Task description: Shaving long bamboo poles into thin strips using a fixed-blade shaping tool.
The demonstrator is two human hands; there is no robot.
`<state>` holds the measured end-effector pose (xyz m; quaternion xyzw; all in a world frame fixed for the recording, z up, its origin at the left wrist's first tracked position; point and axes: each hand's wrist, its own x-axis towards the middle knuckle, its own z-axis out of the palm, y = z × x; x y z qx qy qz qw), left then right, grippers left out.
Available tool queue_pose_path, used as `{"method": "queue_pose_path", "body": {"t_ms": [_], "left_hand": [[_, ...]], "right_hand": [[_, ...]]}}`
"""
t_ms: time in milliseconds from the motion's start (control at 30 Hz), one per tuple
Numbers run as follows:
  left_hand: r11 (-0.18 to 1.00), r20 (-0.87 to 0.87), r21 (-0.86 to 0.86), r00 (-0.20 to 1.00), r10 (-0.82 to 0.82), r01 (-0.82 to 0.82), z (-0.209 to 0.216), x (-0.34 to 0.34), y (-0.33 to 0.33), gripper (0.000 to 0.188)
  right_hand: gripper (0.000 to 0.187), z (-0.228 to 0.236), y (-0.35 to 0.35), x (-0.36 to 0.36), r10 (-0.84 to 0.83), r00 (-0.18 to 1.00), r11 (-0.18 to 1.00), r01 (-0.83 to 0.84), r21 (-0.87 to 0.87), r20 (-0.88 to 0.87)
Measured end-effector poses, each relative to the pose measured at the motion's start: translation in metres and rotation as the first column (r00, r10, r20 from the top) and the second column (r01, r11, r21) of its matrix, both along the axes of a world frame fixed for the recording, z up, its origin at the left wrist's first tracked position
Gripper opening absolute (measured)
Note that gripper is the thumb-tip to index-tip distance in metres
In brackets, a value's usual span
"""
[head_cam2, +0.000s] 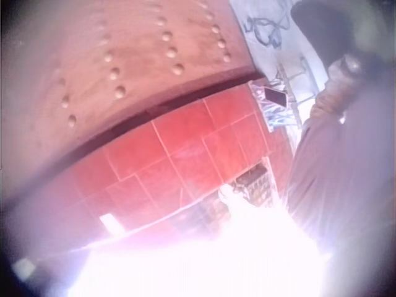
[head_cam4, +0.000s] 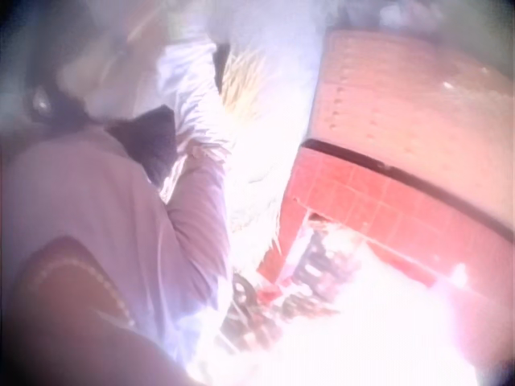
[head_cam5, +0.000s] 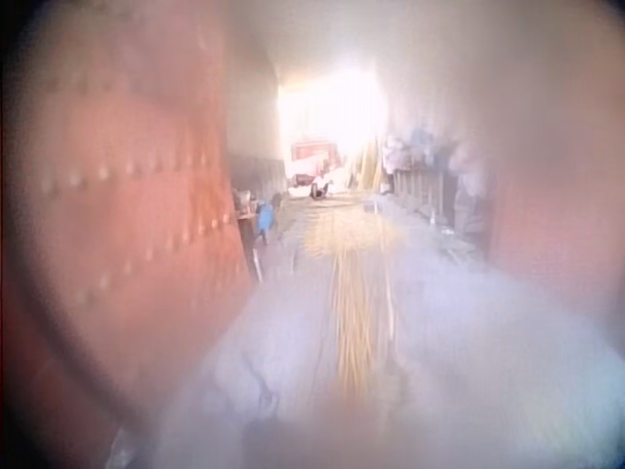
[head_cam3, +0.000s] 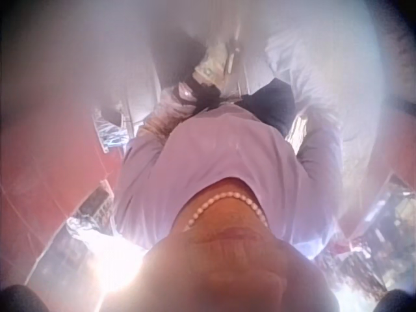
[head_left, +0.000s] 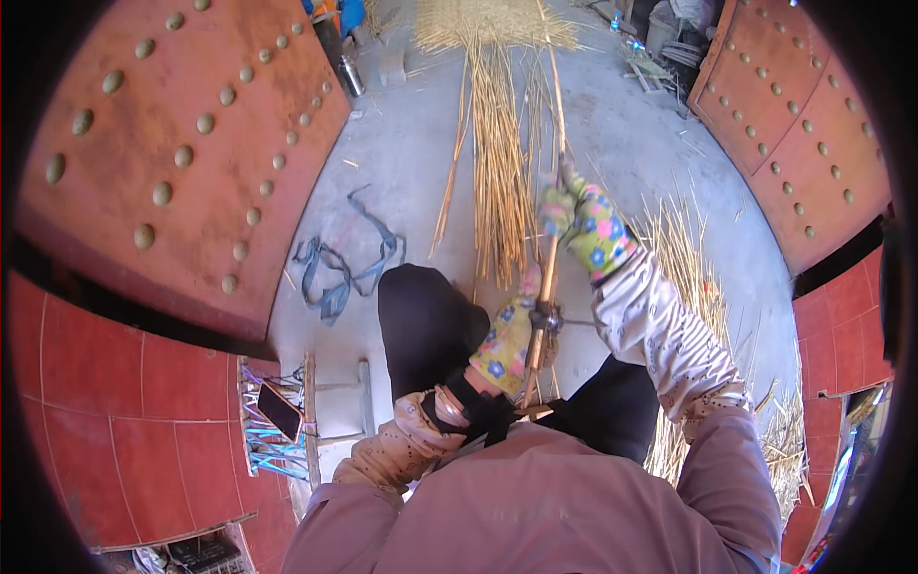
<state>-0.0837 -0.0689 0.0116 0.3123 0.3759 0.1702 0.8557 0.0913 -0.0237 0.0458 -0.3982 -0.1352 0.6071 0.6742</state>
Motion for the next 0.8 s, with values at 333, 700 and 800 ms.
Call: {"method": "queue_pose_path", "body": {"t_ms": [333, 700, 800], "left_hand": [[0.934, 0.091, 0.29, 0.977, 0.191, -0.209, -0.008, 0.031, 0.039, 0.05], [0.946, 0.211, 0.008, 0.926, 0.314, -0.323, -0.012, 0.122, 0.067, 0.046], [0.941, 0.263, -0.025, 0.906, 0.331, -0.336, -0.013, 0.144, 0.058, 0.044]], "right_hand": [[0.047, -0.034, 0.027, 0.03, 0.286, 0.953, 0.812, -0.298, 0.502, 0.103], [0.029, -0.071, -0.117, 0.001, 0.045, 0.992, 0.98, -0.021, -0.198, 0.118], [0.029, -0.068, -0.114, 0.007, -0.027, 0.957, 0.979, 0.083, -0.186, 0.288]]}}
